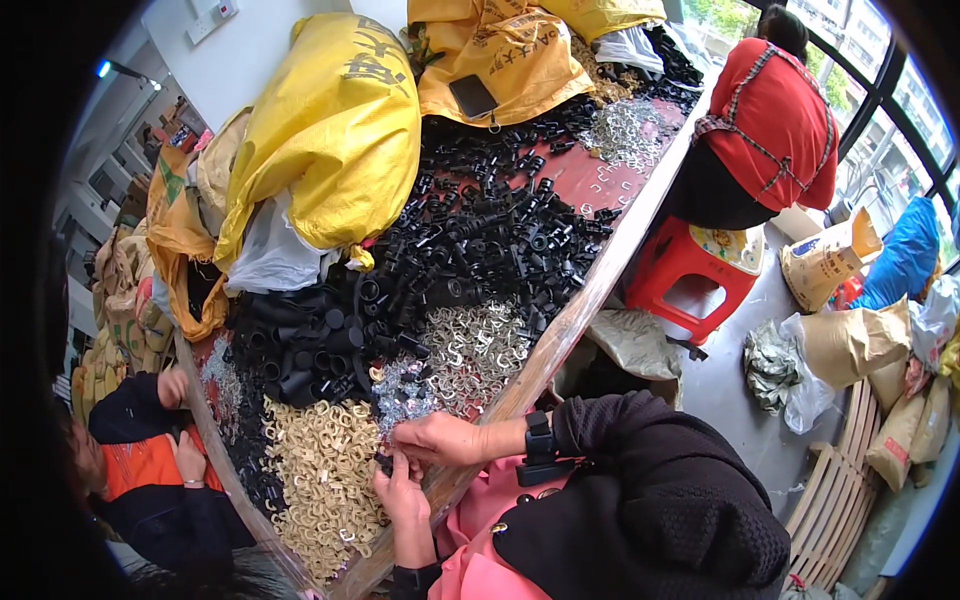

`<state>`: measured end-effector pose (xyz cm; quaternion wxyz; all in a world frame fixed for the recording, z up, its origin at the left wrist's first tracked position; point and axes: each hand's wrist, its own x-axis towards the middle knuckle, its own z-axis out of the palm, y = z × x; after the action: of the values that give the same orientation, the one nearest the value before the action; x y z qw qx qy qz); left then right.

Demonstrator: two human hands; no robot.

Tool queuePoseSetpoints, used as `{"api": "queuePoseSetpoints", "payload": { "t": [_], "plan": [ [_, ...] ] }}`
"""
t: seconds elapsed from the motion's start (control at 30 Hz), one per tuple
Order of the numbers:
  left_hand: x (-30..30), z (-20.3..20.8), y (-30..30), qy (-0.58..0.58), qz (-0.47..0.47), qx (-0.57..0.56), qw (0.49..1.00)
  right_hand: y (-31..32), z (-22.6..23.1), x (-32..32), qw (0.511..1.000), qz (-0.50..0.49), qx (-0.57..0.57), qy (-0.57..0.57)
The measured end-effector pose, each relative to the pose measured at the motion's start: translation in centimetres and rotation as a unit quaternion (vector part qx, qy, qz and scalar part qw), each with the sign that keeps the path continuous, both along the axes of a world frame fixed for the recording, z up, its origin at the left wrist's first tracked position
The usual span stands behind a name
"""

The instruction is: The person assembles small components by hand, picking up a black plastic housing and inserting a small metal clip and a beige plastic part into it. They repeat this process for several units, placing the finished pieces onto the table.

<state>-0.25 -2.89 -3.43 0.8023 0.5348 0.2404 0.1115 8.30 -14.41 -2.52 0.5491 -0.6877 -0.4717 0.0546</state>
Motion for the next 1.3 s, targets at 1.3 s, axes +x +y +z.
{"api": "queuePoseSetpoints", "payload": {
  "t": [1.3],
  "plan": [
    [-1.4,0.9,1.7,-0.025,-0.080,-0.285,0.955,-0.7,0.9,0.7,0.879,0.120,-0.048,0.460]
  ]
}}
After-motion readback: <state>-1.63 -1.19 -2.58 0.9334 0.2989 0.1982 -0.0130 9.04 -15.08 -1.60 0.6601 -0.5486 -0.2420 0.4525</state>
